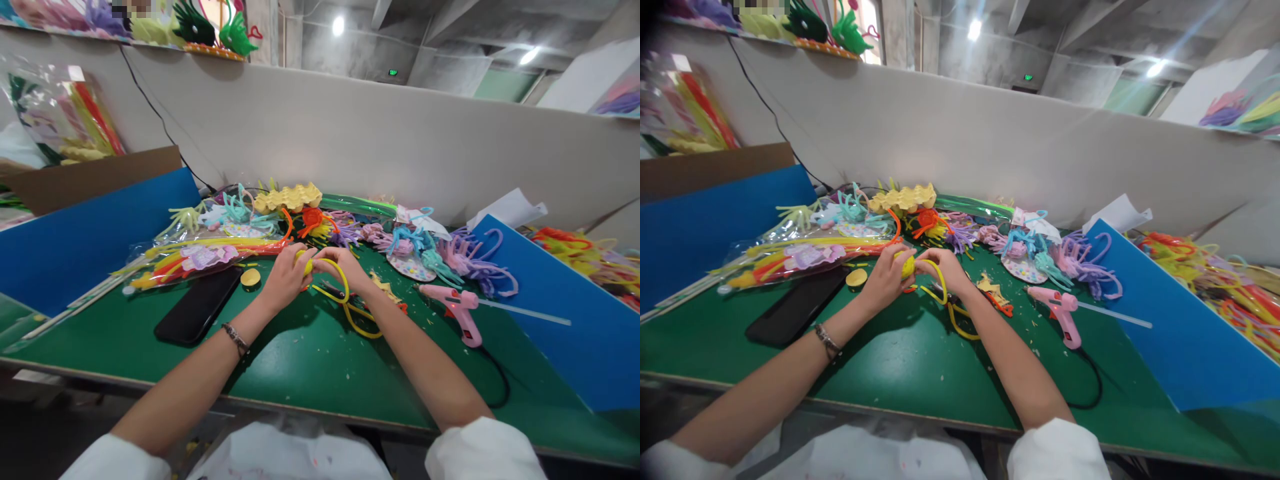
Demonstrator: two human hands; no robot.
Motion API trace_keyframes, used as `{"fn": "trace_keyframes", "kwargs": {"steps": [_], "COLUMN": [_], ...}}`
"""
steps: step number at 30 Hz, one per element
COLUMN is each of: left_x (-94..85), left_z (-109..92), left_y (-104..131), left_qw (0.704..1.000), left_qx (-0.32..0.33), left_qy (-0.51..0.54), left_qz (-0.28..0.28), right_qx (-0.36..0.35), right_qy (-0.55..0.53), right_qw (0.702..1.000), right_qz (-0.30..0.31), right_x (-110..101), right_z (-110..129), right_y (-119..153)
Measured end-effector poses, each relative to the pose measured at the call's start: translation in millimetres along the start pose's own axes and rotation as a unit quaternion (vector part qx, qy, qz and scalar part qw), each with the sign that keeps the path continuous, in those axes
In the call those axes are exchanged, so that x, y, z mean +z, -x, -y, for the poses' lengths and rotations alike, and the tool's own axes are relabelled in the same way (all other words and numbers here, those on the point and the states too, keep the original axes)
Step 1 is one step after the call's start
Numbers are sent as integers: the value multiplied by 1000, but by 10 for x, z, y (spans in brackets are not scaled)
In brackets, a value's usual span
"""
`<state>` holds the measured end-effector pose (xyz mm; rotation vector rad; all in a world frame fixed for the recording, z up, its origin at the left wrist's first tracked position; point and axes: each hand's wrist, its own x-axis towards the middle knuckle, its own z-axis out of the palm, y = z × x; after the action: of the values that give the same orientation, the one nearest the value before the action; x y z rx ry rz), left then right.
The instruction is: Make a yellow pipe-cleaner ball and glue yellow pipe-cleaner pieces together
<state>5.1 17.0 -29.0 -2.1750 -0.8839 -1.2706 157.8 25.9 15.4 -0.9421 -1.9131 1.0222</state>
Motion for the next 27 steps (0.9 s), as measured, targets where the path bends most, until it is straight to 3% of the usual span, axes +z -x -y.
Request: {"fn": "trace_keyframes", "kwargs": {"steps": [12, 17, 22, 27], "left_x": [35, 29, 77, 138], "left_z": [2, -27, -38, -18], "left_y": [29, 27, 38, 68], "left_qw": [999, 991, 957, 930], "left_qx": [29, -60, -186, -246], "left_qy": [11, 109, 222, 270], "left_qz": [29, 45, 32, 29], "right_qx": [18, 12, -43, -100], "right_qy": [-38, -16, 60, 129], "right_qw": [999, 999, 996, 985], "right_qz": [26, 37, 46, 50], "right_x": [-5, -14, -60, -81], "right_z": [12, -62, -39, -41], "right_y": [-1, -10, -5, -33]}}
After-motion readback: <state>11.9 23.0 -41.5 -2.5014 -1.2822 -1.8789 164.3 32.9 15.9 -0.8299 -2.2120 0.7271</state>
